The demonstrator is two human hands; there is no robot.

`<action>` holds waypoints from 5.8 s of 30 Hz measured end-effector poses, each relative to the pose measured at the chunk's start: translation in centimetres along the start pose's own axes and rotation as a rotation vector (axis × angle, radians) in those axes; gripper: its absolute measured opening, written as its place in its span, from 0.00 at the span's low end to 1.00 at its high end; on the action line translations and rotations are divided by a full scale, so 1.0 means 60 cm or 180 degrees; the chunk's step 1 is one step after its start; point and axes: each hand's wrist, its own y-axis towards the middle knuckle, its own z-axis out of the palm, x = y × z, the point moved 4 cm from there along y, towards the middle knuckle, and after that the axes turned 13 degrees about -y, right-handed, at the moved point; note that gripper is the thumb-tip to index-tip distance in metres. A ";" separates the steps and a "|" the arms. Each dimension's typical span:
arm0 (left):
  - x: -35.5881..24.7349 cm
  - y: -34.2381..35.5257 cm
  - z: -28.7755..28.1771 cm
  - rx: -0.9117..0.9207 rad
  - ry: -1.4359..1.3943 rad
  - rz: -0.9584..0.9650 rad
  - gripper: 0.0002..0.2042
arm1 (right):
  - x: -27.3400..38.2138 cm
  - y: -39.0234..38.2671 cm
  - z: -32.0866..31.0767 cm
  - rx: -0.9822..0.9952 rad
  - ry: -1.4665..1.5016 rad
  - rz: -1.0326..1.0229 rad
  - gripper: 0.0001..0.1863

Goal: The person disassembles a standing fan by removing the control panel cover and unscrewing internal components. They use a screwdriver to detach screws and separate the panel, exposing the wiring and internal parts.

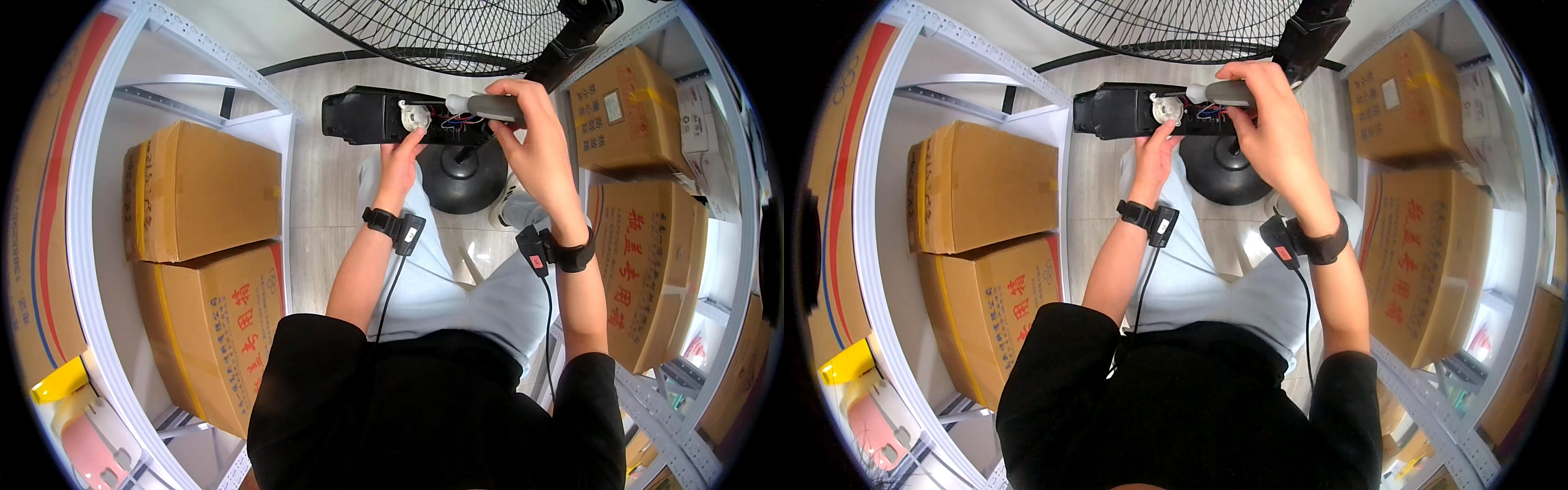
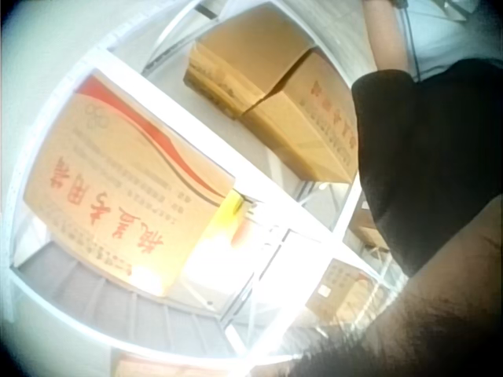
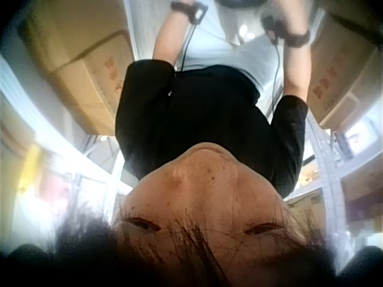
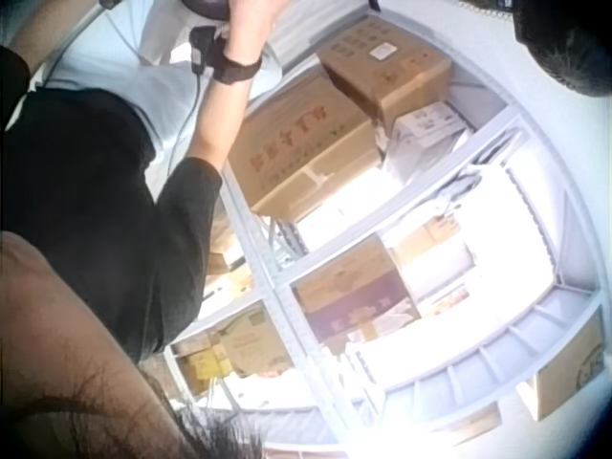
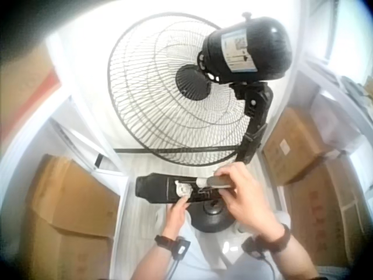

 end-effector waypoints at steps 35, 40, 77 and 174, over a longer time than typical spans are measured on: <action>0.004 0.002 -0.006 -0.0072 0.0049 0.0001 0.16 | -0.007 -0.034 -0.001 -0.0068 -0.0362 0.0673 0.14; 0.005 0.007 -0.012 -0.0012 0.0094 0.0293 0.14 | -0.004 -0.056 0.039 0.0054 -0.0129 0.0432 0.14; -0.087 0.011 0.108 -0.0908 0.2607 0.1471 0.43 | -0.063 -0.050 0.030 -0.0067 0.0209 0.1443 0.14; -0.040 0.010 0.009 -0.0331 0.1943 0.1229 0.25 | 0.058 0.018 0.012 0.0331 -0.0828 -0.1639 0.13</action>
